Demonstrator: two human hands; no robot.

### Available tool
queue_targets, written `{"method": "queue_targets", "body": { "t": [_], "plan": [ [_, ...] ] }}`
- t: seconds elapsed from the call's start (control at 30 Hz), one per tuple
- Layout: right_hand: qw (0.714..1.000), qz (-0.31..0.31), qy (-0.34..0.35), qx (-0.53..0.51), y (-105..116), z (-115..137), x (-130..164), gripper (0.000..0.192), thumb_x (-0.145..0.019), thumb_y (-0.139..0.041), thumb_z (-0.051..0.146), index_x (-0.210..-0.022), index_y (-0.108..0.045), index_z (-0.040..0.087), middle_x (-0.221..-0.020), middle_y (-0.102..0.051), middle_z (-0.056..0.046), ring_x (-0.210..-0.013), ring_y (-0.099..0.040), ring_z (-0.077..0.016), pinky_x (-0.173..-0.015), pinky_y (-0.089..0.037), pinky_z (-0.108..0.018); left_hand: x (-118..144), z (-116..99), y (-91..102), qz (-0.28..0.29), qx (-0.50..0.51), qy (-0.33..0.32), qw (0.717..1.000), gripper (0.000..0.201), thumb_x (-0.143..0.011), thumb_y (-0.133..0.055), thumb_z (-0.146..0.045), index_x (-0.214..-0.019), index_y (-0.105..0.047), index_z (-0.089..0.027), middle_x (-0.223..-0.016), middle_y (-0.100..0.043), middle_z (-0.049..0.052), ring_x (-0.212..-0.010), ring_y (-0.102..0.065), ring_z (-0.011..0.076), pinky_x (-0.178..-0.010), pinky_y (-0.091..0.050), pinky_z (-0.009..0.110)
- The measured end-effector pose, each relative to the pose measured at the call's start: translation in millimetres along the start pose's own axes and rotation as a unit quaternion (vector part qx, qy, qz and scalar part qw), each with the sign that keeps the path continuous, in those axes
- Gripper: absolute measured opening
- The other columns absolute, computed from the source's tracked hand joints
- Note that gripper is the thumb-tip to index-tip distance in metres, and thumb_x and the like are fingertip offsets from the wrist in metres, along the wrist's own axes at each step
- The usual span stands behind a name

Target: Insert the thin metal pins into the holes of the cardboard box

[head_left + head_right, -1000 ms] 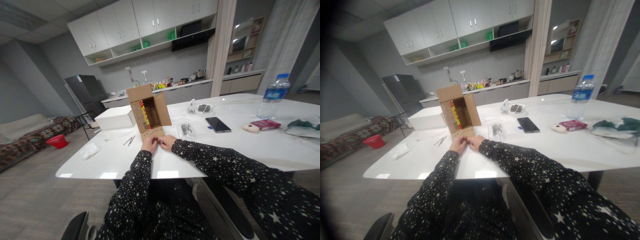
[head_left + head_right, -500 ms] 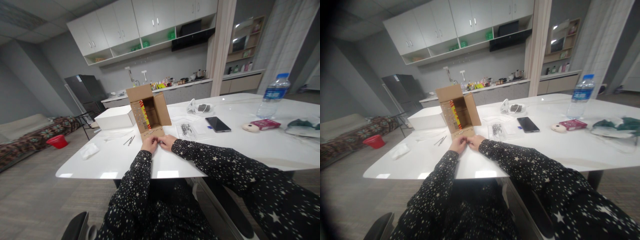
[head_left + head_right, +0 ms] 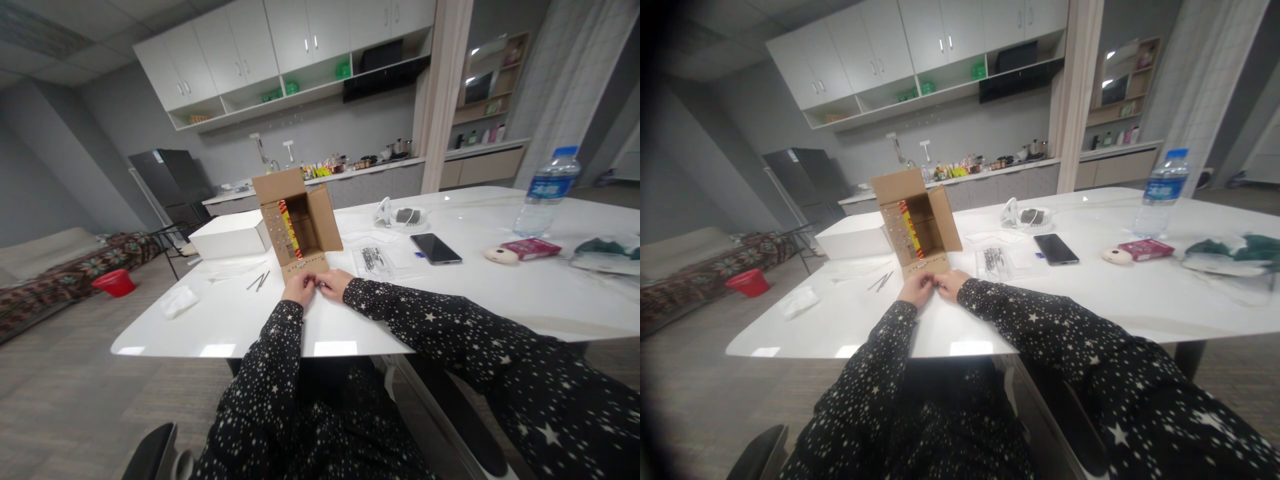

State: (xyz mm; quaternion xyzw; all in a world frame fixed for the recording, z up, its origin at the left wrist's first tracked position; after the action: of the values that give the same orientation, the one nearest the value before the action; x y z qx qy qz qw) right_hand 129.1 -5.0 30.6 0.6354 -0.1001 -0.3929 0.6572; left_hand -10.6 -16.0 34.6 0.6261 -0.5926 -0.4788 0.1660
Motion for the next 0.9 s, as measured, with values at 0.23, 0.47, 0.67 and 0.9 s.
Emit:
{"method": "queue_targets", "body": {
  "t": [0.23,0.47,0.67,0.9],
  "plan": [
    [1.0,0.004,0.003,-0.001,0.9,0.1,0.4,0.024,-0.082,-0.049,0.02,-0.101,-0.064,0.019,-0.095,-0.07,-0.006,-0.086,-0.063,-0.0185,-0.078,-0.042,-0.028,-0.3,0.6,-1.2,-0.002,0.003,-0.001,1.0,0.022,-0.076,-0.047,-0.016,-0.085,-0.067,-0.017,-0.083,-0.071,0.003,-0.075,-0.063,0.0156,-0.075,-0.05,0.027],
    [1.0,-0.005,0.005,-0.001,1.0,0.0,1.5,0.023,-0.083,-0.049,0.02,-0.1,-0.063,0.019,-0.095,-0.07,-0.006,-0.085,-0.063,-0.0183,-0.078,-0.042,-0.027,0.4,-1.8,0.0,-0.003,0.013,-0.003,1.0,0.022,-0.076,-0.047,-0.015,-0.084,-0.067,-0.017,-0.082,-0.071,0.003,-0.074,-0.063,0.0155,-0.073,-0.05,0.026],
    [1.0,-0.007,0.008,0.003,-1.1,-1.5,0.5,0.022,-0.082,-0.048,0.02,-0.098,-0.064,0.019,-0.092,-0.07,-0.006,-0.084,-0.063,-0.0192,-0.076,-0.042,-0.028,0.3,-0.3,-0.5,-0.003,0.008,-0.003,1.0,0.022,-0.076,-0.047,-0.016,-0.085,-0.067,-0.017,-0.082,-0.071,0.003,-0.074,-0.063,0.016,-0.074,-0.05,0.027],
    [1.0,-0.006,0.007,-0.002,0.3,-0.3,0.9,0.023,-0.082,-0.048,0.02,-0.099,-0.064,0.019,-0.093,-0.07,-0.006,-0.083,-0.063,-0.0188,-0.076,-0.042,-0.028,1.1,-1.5,0.5,-0.003,0.006,-0.004,1.0,0.022,-0.076,-0.047,-0.017,-0.085,-0.067,-0.018,-0.082,-0.071,0.003,-0.073,-0.063,0.0159,-0.073,-0.05,0.027]
  ]
}}
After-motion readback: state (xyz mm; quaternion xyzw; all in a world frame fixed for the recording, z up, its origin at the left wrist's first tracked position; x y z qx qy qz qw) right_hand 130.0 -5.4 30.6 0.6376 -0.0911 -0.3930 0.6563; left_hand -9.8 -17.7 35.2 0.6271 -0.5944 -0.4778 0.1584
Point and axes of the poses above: each hand's wrist, its own x-axis away from the middle knuckle, its own y-axis out of the back of the hand, z = x × y, the point moved 3 cm from there along -x, towards the middle knuckle
